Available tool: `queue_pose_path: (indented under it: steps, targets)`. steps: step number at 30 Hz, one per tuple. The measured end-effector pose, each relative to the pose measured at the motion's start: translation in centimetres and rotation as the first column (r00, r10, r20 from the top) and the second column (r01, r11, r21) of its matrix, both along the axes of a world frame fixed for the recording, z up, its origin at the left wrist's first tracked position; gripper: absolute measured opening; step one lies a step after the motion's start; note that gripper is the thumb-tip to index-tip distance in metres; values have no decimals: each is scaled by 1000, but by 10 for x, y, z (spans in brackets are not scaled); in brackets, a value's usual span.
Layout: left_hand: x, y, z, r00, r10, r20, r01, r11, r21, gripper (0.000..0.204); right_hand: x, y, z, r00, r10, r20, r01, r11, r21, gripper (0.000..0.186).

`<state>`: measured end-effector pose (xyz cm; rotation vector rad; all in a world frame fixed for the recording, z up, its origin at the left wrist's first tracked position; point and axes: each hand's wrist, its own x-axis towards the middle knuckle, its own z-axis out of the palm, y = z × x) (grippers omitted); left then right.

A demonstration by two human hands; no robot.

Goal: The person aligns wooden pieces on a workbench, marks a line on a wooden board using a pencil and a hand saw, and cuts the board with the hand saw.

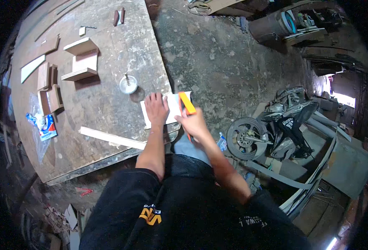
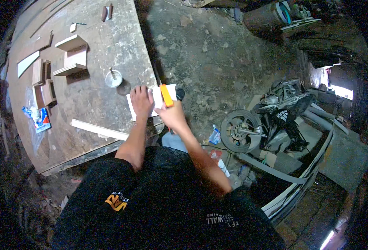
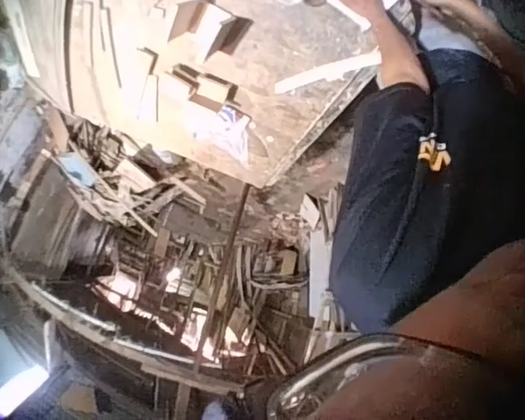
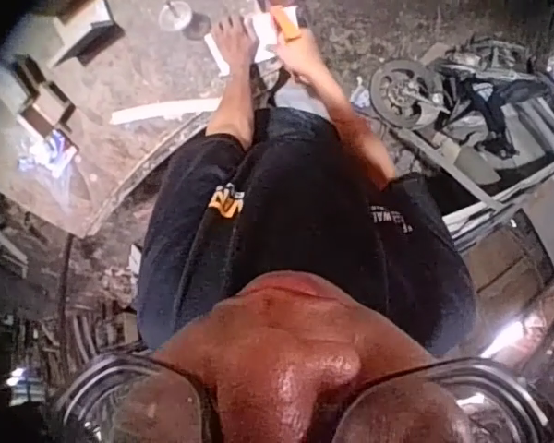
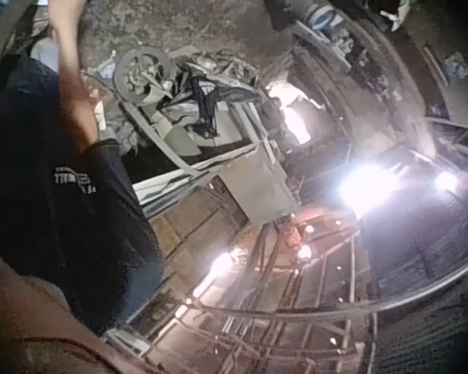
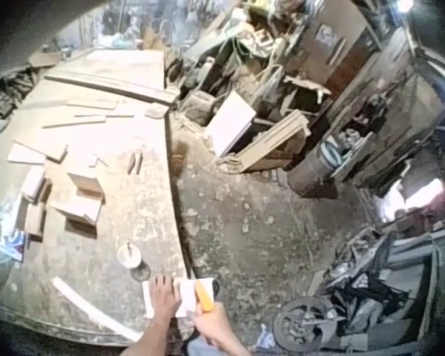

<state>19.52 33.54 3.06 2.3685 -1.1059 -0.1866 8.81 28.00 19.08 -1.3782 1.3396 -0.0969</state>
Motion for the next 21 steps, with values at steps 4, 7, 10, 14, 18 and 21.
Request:
queue_pose_path:
  steps: [4,7,10,14,18,21]
  targets:
    - [8,13,1,1000,27,1,-27,998,49,25,-43,44,55,997,59,52,-61,998,28,38]
    - [5,5,-1,1000,6,-6,-6,1000,28,25,-27,23,20,1000,-2,-16,2,1000,31,36]
    - [0,-3,7,1000,-7,-22,8,999,33,25,-5,-4,-16,995,-21,-94,23,999,21,33]
    - [10,10,-4,998,57,14,-57,998,23,25,-37,47,46,999,36,7,-37,997,69,43]
    - [0,3,-4,1000,-7,-12,7,1000,-8,25,-29,32,-8,998,-61,20,62,996,-57,39]
    - [0,0,2,1000,5,5,-5,999,-47,25,-2,21,-22,999,-31,20,33,989,-142,32]
